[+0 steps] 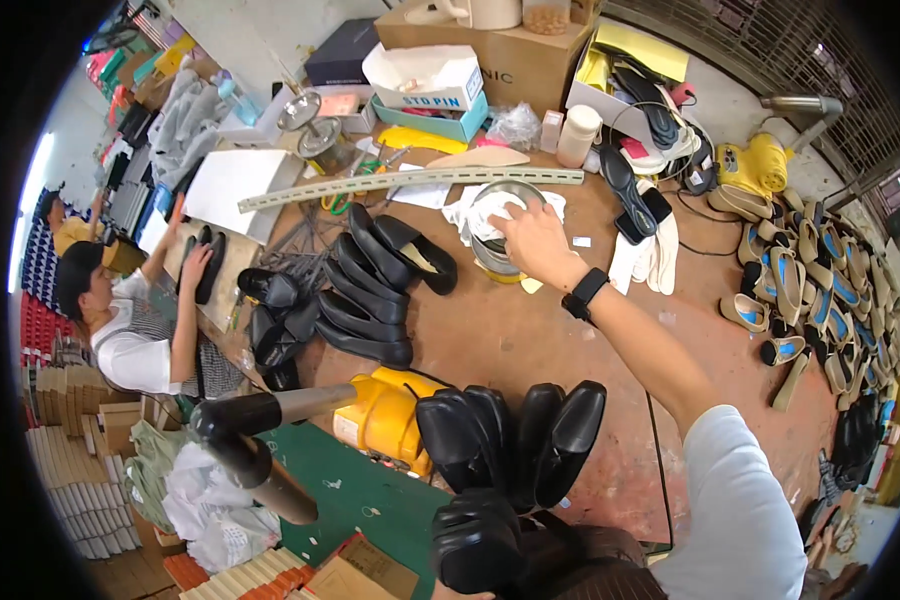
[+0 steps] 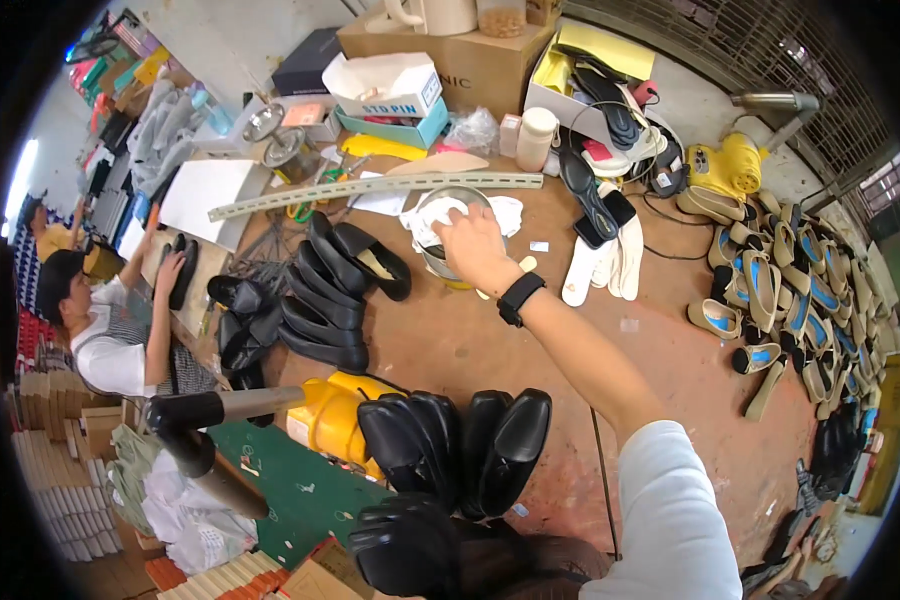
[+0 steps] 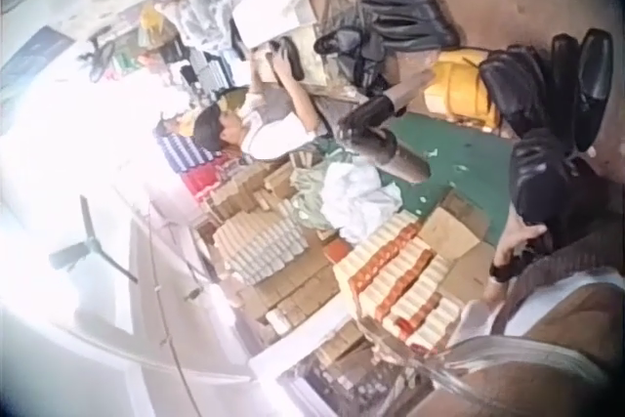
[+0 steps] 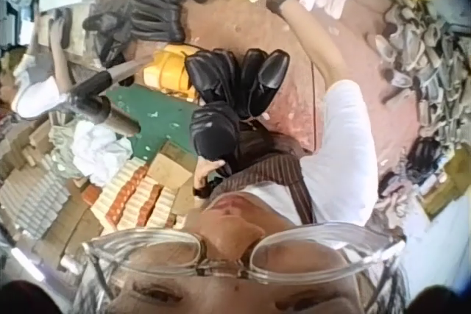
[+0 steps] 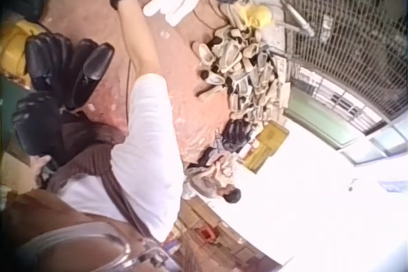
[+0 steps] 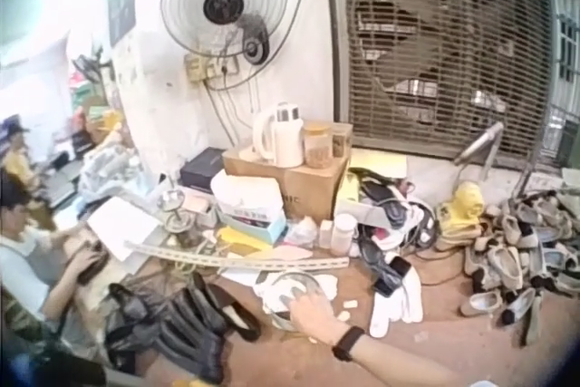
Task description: Cleaning and inspecting black leather loafers at a shoe manufacturing station.
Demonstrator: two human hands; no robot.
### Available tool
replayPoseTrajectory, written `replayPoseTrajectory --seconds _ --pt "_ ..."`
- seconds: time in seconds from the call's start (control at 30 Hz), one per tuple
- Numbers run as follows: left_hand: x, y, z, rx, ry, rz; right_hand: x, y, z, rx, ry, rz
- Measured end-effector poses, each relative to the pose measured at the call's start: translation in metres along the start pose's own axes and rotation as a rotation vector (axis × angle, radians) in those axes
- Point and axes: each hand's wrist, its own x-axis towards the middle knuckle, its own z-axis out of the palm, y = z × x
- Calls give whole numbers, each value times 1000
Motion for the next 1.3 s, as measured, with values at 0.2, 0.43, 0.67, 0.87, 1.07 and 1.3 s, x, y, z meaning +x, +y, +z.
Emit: replayPoseTrajectory --seconds 0.2,0.43,0.67,0.87,1.07,1.3 --pt "53 23 -26 279 -157 220 26 3 35 -174 67 -104" --pt "44 -4 -43 292 -196 135 21 -15 28 28 -176 -65" --pt "14 2 42 335 -295 165 -168 89 -80 1203 320 411" --pt "45 -26 140 838 -190 341 -404 135 -163 1075 545 940" --pt "134 -148 222 1305 -90 336 -524 119 -124 832 553 1131" --pt "153 -246 231 1442 -143 243 -564 109 -53 412 334 1117"
